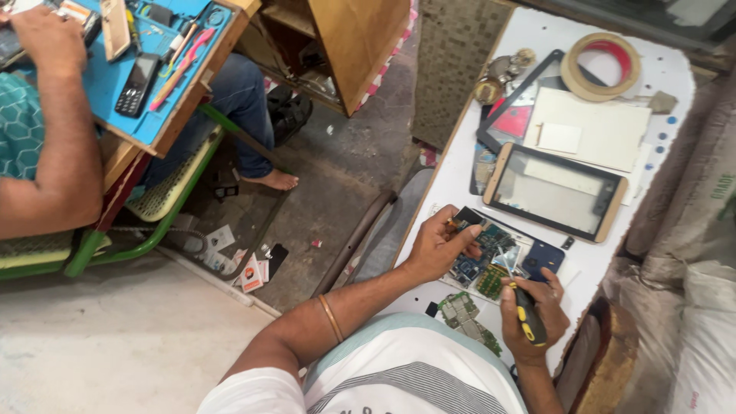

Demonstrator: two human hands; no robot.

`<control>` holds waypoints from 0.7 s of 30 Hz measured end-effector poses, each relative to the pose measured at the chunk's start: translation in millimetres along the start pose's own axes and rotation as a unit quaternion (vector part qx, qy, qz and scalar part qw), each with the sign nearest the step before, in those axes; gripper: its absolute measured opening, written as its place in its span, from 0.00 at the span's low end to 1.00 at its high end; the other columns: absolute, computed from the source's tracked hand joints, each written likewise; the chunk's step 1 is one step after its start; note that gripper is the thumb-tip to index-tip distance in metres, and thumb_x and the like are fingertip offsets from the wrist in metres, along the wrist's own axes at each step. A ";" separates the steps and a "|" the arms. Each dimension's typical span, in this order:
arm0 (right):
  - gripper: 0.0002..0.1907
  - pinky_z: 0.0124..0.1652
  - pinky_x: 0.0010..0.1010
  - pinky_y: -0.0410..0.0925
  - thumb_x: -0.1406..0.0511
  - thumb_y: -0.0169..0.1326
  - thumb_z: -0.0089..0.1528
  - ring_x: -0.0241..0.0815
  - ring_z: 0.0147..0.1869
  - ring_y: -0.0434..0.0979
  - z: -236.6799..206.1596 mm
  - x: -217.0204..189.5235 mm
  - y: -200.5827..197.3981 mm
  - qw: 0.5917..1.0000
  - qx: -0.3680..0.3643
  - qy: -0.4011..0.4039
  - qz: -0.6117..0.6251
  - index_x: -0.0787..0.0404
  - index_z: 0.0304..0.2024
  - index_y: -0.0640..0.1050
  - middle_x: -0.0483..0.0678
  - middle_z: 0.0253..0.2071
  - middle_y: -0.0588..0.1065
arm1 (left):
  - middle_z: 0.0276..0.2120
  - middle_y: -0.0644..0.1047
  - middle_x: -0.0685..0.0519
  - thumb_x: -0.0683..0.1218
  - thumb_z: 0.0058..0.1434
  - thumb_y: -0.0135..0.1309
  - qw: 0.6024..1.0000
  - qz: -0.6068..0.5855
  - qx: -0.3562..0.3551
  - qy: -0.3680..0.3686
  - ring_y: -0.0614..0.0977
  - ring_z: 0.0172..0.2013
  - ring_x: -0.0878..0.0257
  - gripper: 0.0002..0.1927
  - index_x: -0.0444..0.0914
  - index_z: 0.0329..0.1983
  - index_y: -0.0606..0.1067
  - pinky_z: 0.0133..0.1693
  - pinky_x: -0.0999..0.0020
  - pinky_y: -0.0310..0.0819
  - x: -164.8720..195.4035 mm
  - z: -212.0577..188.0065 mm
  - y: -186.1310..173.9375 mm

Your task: The person sits at a repair bench and uses a screwdriver to work on a disassembled smartphone motherboard, prying and adjusting small components on the board while holding it steady with the other hand. Disassembled phone parts, a tablet and other boards lie on the bench around the work area.

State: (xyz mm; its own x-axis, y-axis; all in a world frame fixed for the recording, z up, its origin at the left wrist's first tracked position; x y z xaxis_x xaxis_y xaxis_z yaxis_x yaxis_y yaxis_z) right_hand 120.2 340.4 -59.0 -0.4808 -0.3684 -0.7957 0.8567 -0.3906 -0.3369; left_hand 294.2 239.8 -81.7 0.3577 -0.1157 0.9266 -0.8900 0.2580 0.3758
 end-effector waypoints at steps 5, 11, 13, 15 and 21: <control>0.10 0.71 0.47 0.62 0.71 0.60 0.62 0.38 0.43 0.83 4.4 -3.5 -2.0 1.000 -0.005 -0.006 0.005 0.62 0.45 0.77 0.47 0.36 0.82 | 0.33 0.78 0.52 0.44 0.72 0.54 1.000 0.017 0.005 -0.011 0.83 0.32 0.67 0.08 0.34 0.45 0.70 0.34 0.73 0.82 0.6 -0.5 3.6; 0.10 0.71 0.47 0.62 0.71 0.59 0.62 0.38 0.44 0.83 5.8 -6.4 -8.4 1.000 0.007 -0.018 0.018 0.60 0.46 0.76 0.47 0.36 0.81 | 0.32 0.79 0.51 0.44 0.71 0.55 1.000 0.024 0.007 -0.014 0.83 0.31 0.68 0.08 0.34 0.45 0.70 0.33 0.74 0.81 2.7 -0.8 7.2; 0.10 0.71 0.47 0.62 0.71 0.59 0.62 0.39 0.44 0.83 7.2 -7.0 -7.3 1.000 0.000 -0.026 0.014 0.61 0.46 0.75 0.47 0.36 0.81 | 0.32 0.79 0.51 0.44 0.71 0.55 0.999 0.034 0.005 -0.014 0.83 0.31 0.68 0.08 0.34 0.45 0.70 0.33 0.74 0.81 4.1 0.6 7.9; 0.11 0.69 0.48 0.61 0.71 0.60 0.60 0.40 0.43 0.83 7.7 -7.4 -6.3 0.999 -0.017 -0.031 -0.007 0.61 0.45 0.75 0.48 0.35 0.82 | 0.32 0.79 0.51 0.45 0.71 0.55 0.999 0.040 0.003 -0.012 0.84 0.31 0.67 0.09 0.34 0.45 0.70 0.33 0.74 0.81 6.3 0.1 8.6; 0.09 0.74 0.48 0.62 0.72 0.56 0.65 0.40 0.45 0.84 2.4 -3.0 -14.1 0.999 0.025 -0.024 0.029 0.61 0.48 0.74 0.48 0.37 0.82 | 0.31 0.79 0.50 0.45 0.71 0.55 1.000 -0.006 0.010 -0.022 0.84 0.31 0.66 0.09 0.35 0.46 0.71 0.33 0.73 0.81 10.8 2.8 9.5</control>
State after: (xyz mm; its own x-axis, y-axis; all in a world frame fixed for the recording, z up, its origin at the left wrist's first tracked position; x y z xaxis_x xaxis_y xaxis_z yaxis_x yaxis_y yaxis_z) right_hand 109.1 345.0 -50.7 -0.4402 -0.4309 -0.7877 0.8734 -0.4091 -0.2643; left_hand 288.8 238.3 -68.2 0.3561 -0.1617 0.9204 -0.8915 0.2363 0.3864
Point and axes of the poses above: each hand's wrist, its own z-axis towards the middle knuckle, its own y-axis out of the palm, x = y × z, the point moved 5 cm from there along z, towards the middle knuckle
